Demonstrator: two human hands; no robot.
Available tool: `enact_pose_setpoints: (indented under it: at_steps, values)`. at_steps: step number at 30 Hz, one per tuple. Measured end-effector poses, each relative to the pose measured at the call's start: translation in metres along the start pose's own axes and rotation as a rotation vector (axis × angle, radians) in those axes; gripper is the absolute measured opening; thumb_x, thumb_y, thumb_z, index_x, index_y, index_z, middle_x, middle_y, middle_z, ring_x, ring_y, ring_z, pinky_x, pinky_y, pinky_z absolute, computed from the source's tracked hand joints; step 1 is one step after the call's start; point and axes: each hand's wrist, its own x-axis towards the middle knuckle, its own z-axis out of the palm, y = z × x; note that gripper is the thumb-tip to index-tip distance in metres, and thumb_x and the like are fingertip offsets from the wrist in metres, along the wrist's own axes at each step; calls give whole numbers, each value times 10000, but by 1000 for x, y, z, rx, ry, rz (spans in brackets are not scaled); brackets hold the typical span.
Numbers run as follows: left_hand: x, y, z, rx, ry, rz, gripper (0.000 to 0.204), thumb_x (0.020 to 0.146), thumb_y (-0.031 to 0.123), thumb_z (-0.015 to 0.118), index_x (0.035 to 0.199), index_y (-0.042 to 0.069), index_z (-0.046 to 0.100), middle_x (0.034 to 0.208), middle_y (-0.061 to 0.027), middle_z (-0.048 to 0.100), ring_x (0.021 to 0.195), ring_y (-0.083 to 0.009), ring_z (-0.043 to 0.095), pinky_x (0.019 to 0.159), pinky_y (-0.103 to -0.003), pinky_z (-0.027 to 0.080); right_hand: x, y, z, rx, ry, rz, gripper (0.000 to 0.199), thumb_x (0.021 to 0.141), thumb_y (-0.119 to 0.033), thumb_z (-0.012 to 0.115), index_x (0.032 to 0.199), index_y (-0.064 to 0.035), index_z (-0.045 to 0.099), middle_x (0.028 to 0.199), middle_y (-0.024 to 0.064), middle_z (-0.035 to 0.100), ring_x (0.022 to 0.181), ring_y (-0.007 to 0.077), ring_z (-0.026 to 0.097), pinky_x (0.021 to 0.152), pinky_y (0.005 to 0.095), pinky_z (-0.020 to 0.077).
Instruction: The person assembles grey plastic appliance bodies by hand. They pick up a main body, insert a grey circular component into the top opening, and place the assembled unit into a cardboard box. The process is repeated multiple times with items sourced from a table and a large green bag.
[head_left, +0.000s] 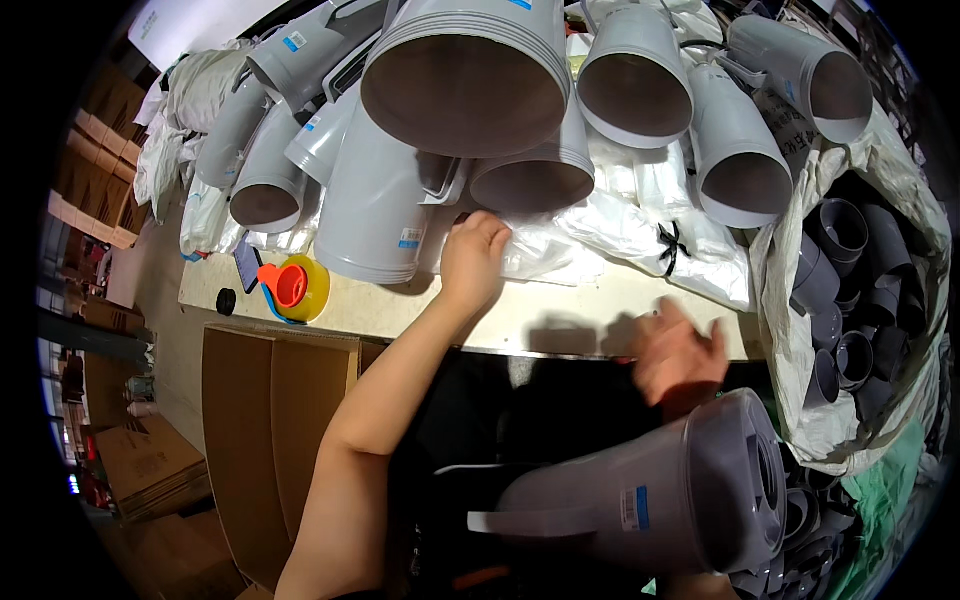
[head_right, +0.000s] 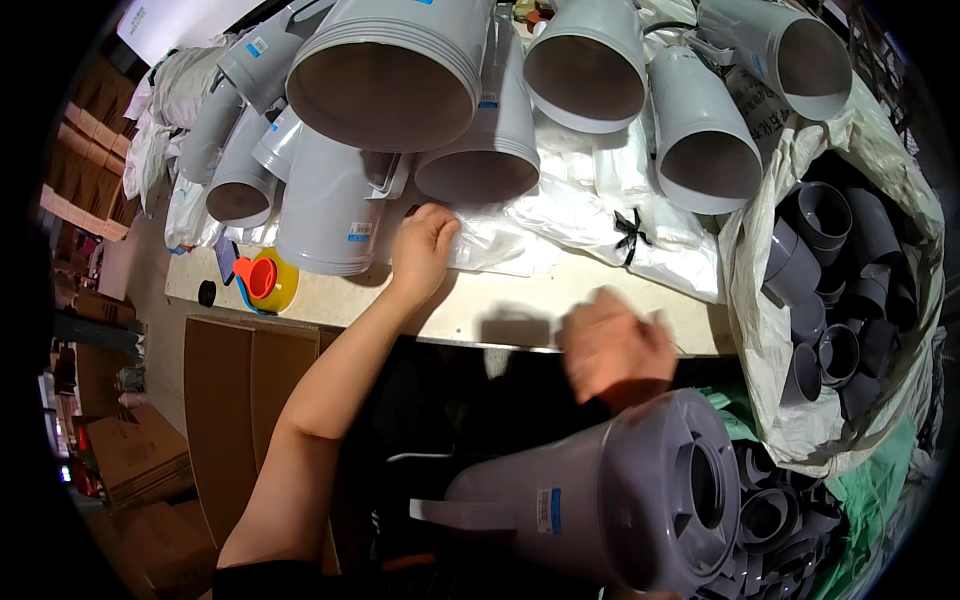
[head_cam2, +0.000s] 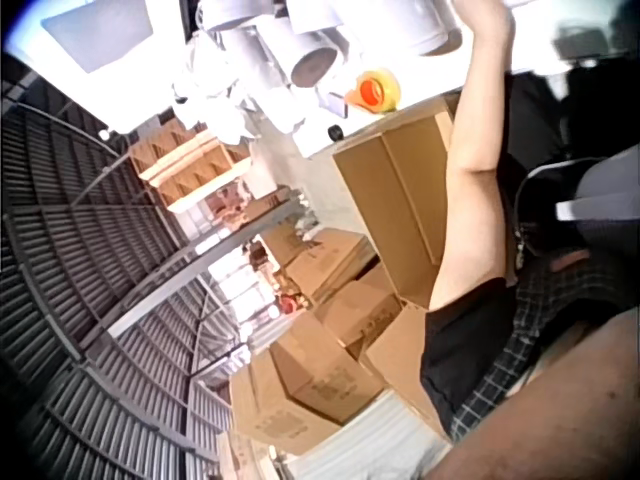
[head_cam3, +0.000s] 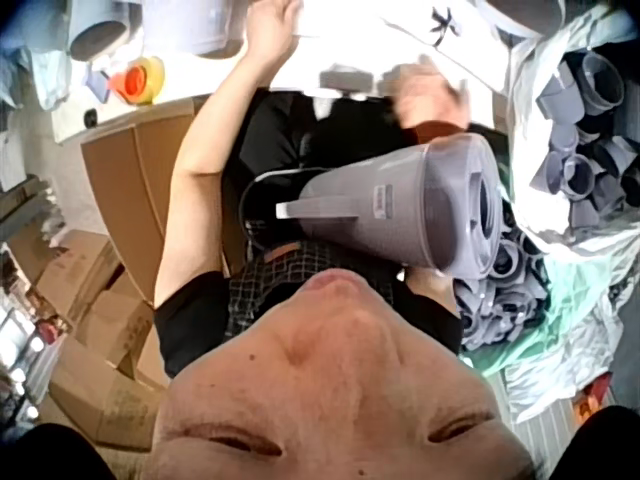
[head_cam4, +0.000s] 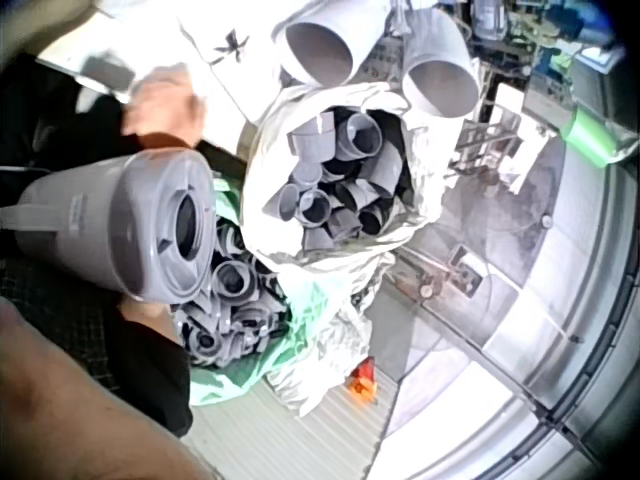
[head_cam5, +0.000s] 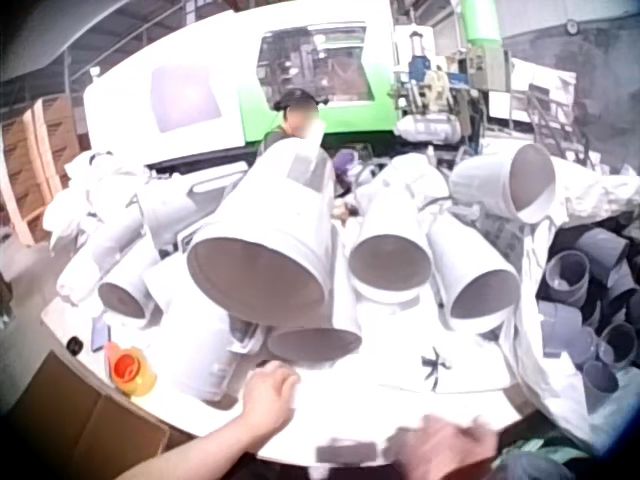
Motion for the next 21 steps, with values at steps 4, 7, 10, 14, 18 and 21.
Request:
enact_pose_setpoints:
  at_steps: [4,7,10,14,18,21]
  values:
    - [22,7,1,175,-1,-191,237,992,206,589,872,13,658,831,-225,660,743,-417,631,706,-488,498,33,41,22,-447,-155,299,334,967,-224,658,1179,21,578,928,163,669,749,263,695,719,331,587]
    - [28,21,-4,-210,63,-431,251,1016,180,545,871,0,640,783,-188,654,701,-334,632,678,-443,485,39,66,3,-698,204,107,254,931,-76,692,1148,20,602,967,129,685,838,225,705,752,332,587]
    - [-32,91,-22,-771,-105,-478,317,1047,240,531,850,12,629,767,-58,608,693,-147,518,655,-322,451,40,79,-10,-699,153,-234,238,895,31,706,1118,14,623,979,103,698,882,186,697,788,334,579]
    - [-54,154,-66,-1058,-181,-599,295,1070,236,522,945,-2,643,856,-68,675,833,-161,635,759,-360,540,19,52,-11,-836,389,-166,288,837,80,684,1118,14,684,1014,92,727,894,170,676,824,313,555]
    - [-92,156,-72,-1058,-252,-435,229,1070,147,472,977,5,626,798,-50,661,748,-163,647,770,-299,532,7,66,18,-1267,145,-297,222,793,48,692,989,-41,743,906,85,748,860,182,692,790,308,544]
    - [-75,178,-114,-1139,-237,-659,252,1060,234,522,940,26,597,769,-35,597,696,-150,609,710,-275,508,-14,38,-5,-1367,588,-580,146,822,27,639,900,-61,726,884,124,735,844,204,694,775,333,555]
